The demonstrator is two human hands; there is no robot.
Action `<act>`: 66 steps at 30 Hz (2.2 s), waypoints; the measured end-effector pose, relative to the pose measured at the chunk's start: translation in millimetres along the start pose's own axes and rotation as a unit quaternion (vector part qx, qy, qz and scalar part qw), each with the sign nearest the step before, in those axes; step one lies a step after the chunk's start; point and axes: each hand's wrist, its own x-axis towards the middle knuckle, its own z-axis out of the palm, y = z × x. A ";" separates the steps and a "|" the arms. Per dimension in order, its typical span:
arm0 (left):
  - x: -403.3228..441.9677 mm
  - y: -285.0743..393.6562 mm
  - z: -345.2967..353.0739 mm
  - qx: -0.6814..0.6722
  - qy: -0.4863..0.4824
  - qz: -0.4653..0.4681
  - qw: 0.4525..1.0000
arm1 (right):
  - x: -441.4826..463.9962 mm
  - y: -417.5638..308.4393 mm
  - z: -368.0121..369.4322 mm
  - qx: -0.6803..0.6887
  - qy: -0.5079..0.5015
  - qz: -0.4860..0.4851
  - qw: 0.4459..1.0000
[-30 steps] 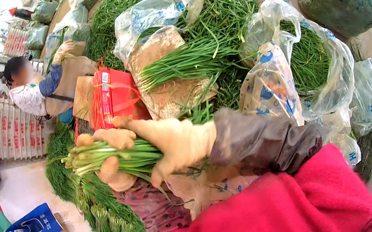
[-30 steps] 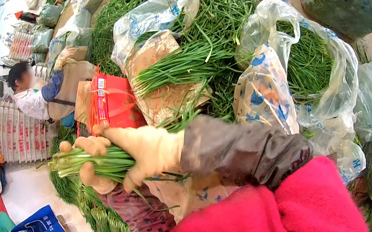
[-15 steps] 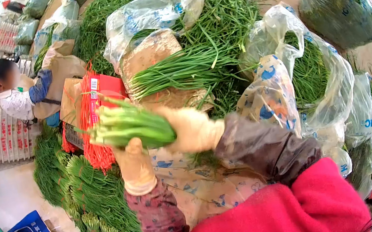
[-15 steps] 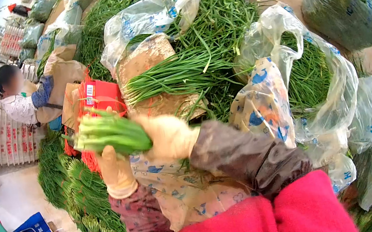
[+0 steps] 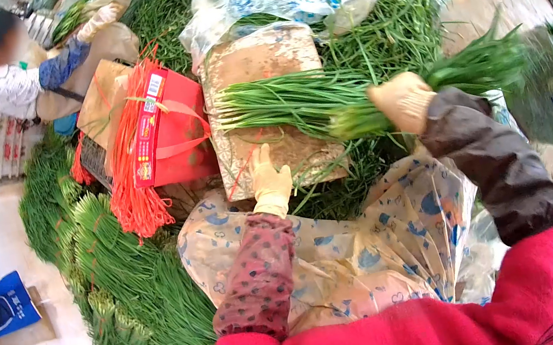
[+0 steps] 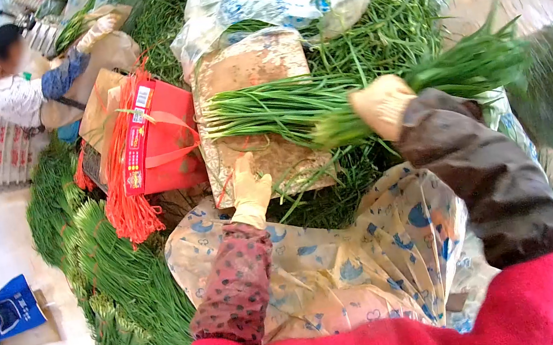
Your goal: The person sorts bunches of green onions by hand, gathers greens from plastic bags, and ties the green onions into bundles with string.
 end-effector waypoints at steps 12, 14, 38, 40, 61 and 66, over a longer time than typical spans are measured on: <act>31.5 -4.0 31.1 0.308 0.071 0.079 0.945 | 29.1 -20.1 -114.4 0.220 -0.035 -0.004 0.975; 30.7 0.6 22.5 0.344 0.041 0.080 0.935 | 63.6 -51.0 -108.7 0.241 -0.006 -0.035 0.970; 62.7 41.4 -54.4 0.039 0.194 0.159 0.967 | 150.9 -128.3 33.3 0.268 0.245 0.082 0.928; 76.4 44.4 -65.8 0.045 0.107 -0.027 0.993 | 152.7 -131.9 40.5 0.247 0.268 0.088 0.927; 148.8 14.4 -204.0 0.276 0.182 0.004 0.944 | 153.8 -131.2 44.5 0.303 0.231 0.106 0.918; 105.5 96.6 -117.3 0.449 -0.052 0.280 0.847 | 154.2 -134.1 42.0 0.285 0.229 0.118 0.923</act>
